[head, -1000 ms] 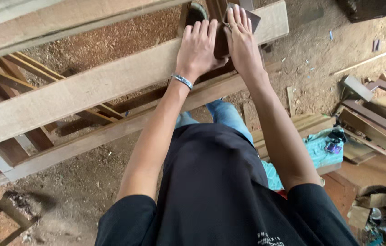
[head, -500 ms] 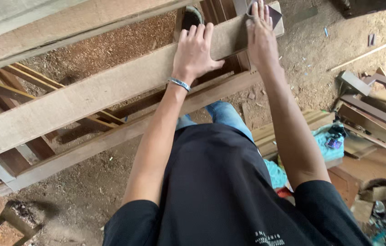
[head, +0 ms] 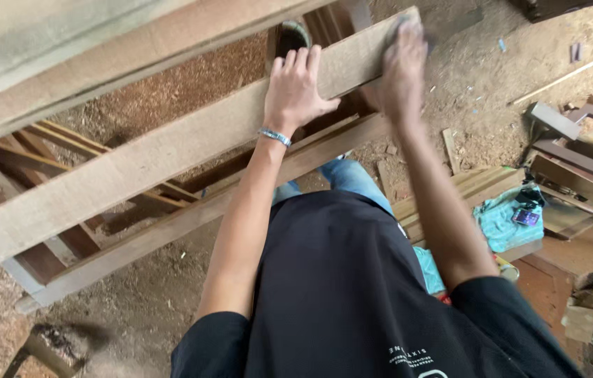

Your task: The person sands the surface and edges of a wooden frame and long wooden planks using a piece of sandpaper held in their right hand.

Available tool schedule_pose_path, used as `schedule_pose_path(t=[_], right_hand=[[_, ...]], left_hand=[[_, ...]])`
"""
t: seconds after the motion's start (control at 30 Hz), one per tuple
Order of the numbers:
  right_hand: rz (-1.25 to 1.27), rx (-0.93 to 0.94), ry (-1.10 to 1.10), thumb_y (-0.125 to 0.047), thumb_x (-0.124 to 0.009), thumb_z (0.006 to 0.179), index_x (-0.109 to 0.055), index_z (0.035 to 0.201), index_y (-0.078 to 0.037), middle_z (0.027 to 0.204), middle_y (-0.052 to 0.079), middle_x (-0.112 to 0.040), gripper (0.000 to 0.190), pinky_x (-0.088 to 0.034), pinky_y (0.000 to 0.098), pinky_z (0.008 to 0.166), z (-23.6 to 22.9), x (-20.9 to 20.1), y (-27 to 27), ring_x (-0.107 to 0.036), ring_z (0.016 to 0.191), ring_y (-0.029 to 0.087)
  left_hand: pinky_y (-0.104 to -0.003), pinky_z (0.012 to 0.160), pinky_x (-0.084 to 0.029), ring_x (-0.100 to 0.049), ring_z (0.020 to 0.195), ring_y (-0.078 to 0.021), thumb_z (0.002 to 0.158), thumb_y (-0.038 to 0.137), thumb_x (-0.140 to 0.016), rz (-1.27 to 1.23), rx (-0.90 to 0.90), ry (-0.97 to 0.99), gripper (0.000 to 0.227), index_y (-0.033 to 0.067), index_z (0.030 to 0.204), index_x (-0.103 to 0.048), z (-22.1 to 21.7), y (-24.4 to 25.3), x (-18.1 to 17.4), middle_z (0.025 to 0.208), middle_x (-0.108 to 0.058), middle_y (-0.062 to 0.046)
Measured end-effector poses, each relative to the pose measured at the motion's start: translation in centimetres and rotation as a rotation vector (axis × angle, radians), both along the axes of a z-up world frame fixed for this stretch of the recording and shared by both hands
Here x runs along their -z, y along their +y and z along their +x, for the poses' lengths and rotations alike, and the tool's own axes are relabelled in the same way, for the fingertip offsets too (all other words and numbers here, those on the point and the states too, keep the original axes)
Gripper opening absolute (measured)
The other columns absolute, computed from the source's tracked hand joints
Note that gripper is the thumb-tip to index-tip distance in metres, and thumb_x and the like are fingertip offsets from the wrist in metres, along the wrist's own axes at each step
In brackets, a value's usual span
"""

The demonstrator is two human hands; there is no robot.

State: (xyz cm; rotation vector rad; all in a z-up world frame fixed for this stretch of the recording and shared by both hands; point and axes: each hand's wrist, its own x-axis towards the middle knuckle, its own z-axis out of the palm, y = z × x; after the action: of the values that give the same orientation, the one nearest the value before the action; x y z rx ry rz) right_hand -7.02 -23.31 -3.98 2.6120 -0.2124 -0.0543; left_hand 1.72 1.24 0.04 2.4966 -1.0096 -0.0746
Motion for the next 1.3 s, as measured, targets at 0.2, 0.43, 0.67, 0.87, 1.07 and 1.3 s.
schedule_pose_path(t=[0.2, 0.43, 0.67, 0.87, 1.07, 1.3], right_hand=[[1.037, 0.004, -0.250, -0.026, -0.030, 0.116, -0.019, 0.164, -0.002, 0.172, 0.022, -0.018, 0.055, -0.014, 0.0440, 0.134, -5.2, -1.4, 8.9, -0.017, 0.162, 0.035], [0.604, 0.254, -0.231, -0.021, -0.024, 0.117, -0.018, 0.163, 0.003, 0.173, 0.020, -0.014, 0.053, -0.007, 0.0442, 0.135, 0.4, -1.2, 0.3, -0.010, 0.162, 0.032], [0.806, 0.017, -0.074, 0.003, -0.029, 0.108, -0.028, 0.157, 0.013, 0.168, 0.025, -0.021, 0.050, -0.017, 0.0470, 0.128, -2.1, -2.7, 7.7, -0.021, 0.157, 0.036], [0.476, -0.028, -0.023, 0.006, -0.031, 0.116, -0.028, 0.157, 0.018, 0.162, 0.033, -0.031, 0.043, -0.024, 0.0472, 0.128, 3.1, -2.4, -1.3, -0.029, 0.154, 0.042], [-0.158, -0.149, 0.150, -0.017, -0.026, 0.117, -0.037, 0.153, 0.019, 0.162, 0.033, -0.036, 0.052, -0.027, 0.0460, 0.125, 0.2, -1.8, 6.1, -0.035, 0.151, 0.042], [0.028, -0.233, 0.160, -0.022, -0.029, 0.117, -0.037, 0.158, 0.008, 0.165, 0.026, -0.036, 0.052, -0.025, 0.0455, 0.126, 1.9, -2.3, 4.1, -0.034, 0.152, 0.036]], left_hand=[[-0.044, 0.097, -0.050, -0.063, 0.109, -0.0312, 0.063, 0.062, -0.090, 0.053, 0.005, -0.008, 0.110, -0.0053, 0.140, -0.049, 0.0, 0.1, 0.1, 0.121, -0.065, -0.019], [-0.045, 0.092, -0.049, -0.063, 0.105, -0.0317, 0.066, 0.068, -0.090, 0.041, 0.003, -0.034, 0.113, -0.0064, 0.139, -0.047, 0.2, 0.1, 1.1, 0.119, -0.064, -0.022], [-0.044, 0.096, -0.050, -0.064, 0.108, -0.0284, 0.059, 0.068, -0.089, 0.079, -0.011, -0.033, 0.116, -0.0027, 0.141, -0.047, 0.1, 0.0, 0.9, 0.120, -0.065, -0.017], [-0.045, 0.092, -0.051, -0.063, 0.105, -0.0317, 0.063, 0.073, -0.089, 0.047, 0.010, -0.074, 0.118, -0.0071, 0.138, -0.048, 0.3, 0.0, 1.3, 0.118, -0.065, -0.021], [-0.043, 0.094, -0.051, -0.064, 0.107, -0.0287, 0.061, 0.063, -0.090, 0.070, -0.014, -0.075, 0.111, -0.0029, 0.140, -0.049, 0.2, 0.2, 1.4, 0.120, -0.065, -0.018], [-0.046, 0.096, -0.050, -0.064, 0.108, -0.0308, 0.062, 0.062, -0.091, -0.021, -0.010, -0.060, 0.109, -0.0045, 0.137, -0.049, -0.2, 0.4, 1.0, 0.119, -0.065, -0.018]])
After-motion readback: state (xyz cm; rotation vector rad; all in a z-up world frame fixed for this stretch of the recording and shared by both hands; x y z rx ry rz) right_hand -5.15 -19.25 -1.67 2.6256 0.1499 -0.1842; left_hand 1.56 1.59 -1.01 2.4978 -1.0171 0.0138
